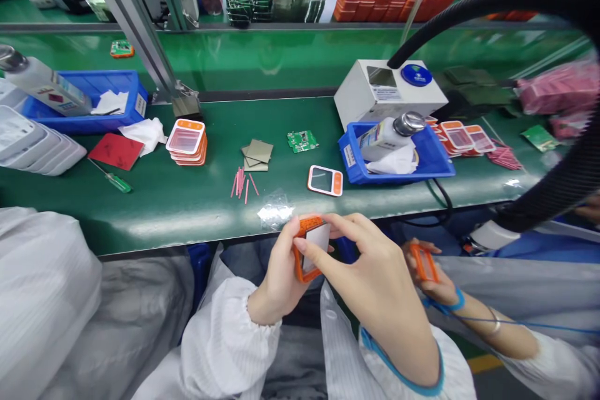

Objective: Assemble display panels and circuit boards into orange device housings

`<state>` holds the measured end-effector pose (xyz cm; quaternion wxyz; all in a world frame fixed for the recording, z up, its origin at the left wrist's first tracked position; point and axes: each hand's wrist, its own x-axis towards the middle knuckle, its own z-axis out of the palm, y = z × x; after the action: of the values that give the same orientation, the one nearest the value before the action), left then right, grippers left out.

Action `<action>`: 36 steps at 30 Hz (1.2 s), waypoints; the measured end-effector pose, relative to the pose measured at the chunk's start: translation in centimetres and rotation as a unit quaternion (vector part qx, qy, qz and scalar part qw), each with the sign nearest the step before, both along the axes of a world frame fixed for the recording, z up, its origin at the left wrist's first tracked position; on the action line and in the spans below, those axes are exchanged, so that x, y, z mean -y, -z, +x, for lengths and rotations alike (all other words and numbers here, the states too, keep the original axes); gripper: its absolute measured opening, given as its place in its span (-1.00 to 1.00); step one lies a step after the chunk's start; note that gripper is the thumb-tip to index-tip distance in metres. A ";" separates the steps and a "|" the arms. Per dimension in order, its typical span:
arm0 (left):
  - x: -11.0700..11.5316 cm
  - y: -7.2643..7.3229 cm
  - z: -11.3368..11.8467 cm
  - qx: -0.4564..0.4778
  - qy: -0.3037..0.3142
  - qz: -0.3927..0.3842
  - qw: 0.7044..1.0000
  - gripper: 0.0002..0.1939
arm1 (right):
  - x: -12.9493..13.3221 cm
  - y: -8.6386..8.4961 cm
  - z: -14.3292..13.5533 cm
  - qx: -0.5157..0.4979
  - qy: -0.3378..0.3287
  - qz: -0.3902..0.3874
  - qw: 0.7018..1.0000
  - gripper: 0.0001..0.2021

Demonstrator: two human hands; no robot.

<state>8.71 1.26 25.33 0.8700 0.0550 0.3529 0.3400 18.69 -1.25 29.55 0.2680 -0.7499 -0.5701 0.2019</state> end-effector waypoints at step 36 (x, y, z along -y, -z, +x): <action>-0.6 -0.5 -2.0 0.121 0.046 0.057 0.990 -0.61 | 3.6 2.9 -2.2 0.248 -0.092 0.148 0.953 -0.45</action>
<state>6.73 1.85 25.83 0.9162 0.0796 0.2225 0.3236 16.52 -4.82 26.61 0.2063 -0.6725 -0.7088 -0.0531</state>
